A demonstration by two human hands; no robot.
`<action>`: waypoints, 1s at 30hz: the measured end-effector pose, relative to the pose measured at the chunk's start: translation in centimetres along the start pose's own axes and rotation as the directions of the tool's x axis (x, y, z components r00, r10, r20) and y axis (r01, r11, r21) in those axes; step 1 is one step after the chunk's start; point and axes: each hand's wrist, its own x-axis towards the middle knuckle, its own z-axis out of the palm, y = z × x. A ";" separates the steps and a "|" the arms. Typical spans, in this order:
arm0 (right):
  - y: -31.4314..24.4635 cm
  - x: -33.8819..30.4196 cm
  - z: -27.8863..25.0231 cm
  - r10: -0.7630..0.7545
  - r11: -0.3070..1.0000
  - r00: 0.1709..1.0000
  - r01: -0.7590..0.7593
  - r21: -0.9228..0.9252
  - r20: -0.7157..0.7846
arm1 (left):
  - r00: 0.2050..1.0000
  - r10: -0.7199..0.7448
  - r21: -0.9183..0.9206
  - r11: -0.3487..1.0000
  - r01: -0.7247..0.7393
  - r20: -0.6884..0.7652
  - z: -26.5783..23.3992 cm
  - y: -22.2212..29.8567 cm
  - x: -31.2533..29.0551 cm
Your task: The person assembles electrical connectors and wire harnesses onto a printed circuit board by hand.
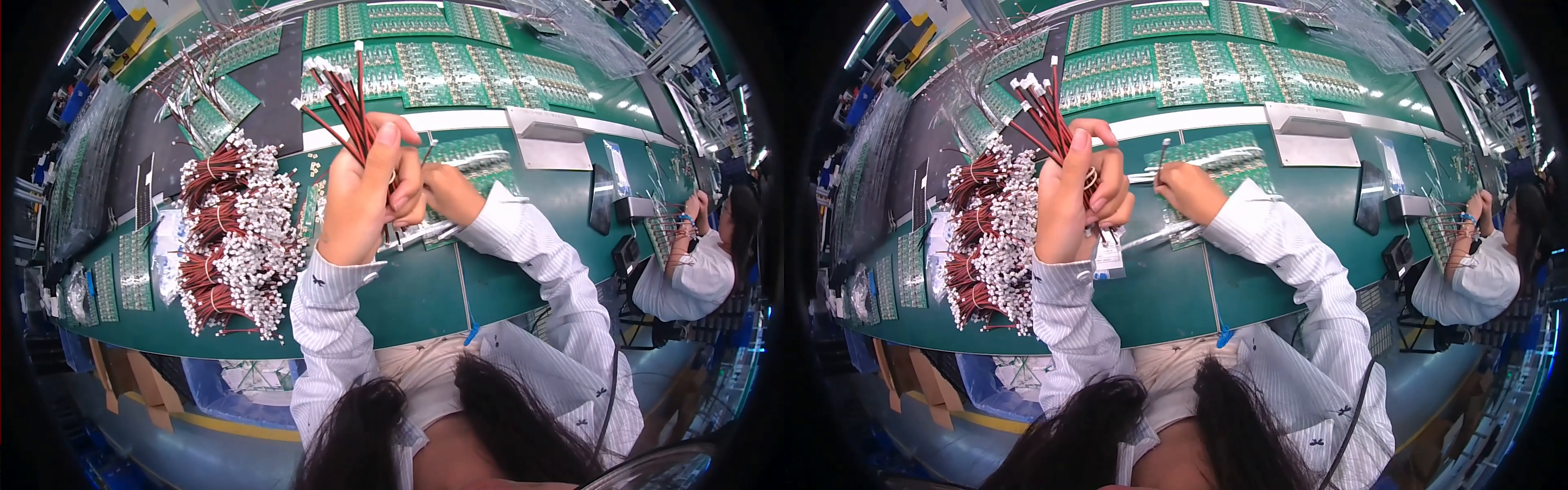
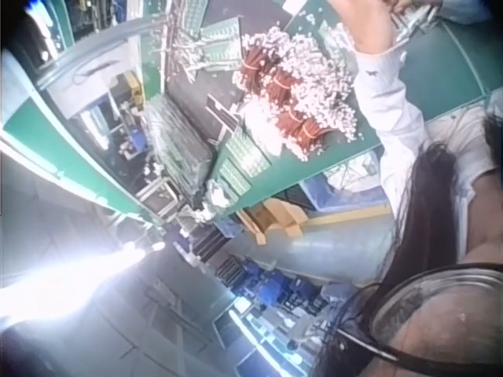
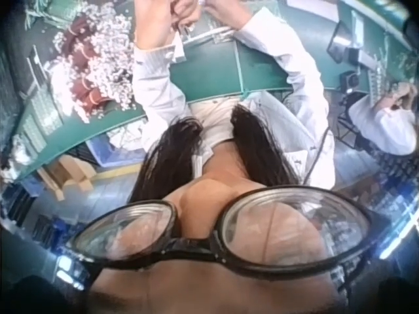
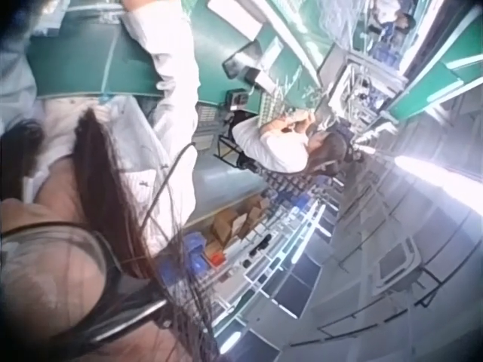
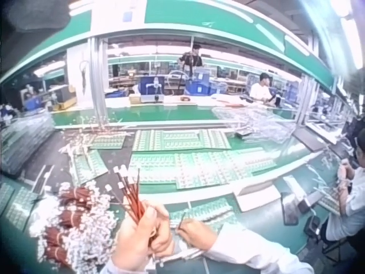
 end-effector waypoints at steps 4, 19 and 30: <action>-0.8 0.4 0.8 0.050 0.998 0.996 -0.048 -0.029 0.076 | 0.999 -0.028 0.019 0.999 0.027 0.038 0.1 0.4 -0.4; -12.3 2.2 -12.0 0.235 0.854 0.954 -0.111 0.508 -0.186 | 0.950 -0.280 0.135 0.956 0.262 0.137 0.8 -0.8 -0.8; -13.3 0.6 -14.3 0.142 0.747 0.808 0.292 0.598 -0.572 | 0.993 -0.112 -0.039 0.993 0.113 0.034 0.8 -0.6 -0.5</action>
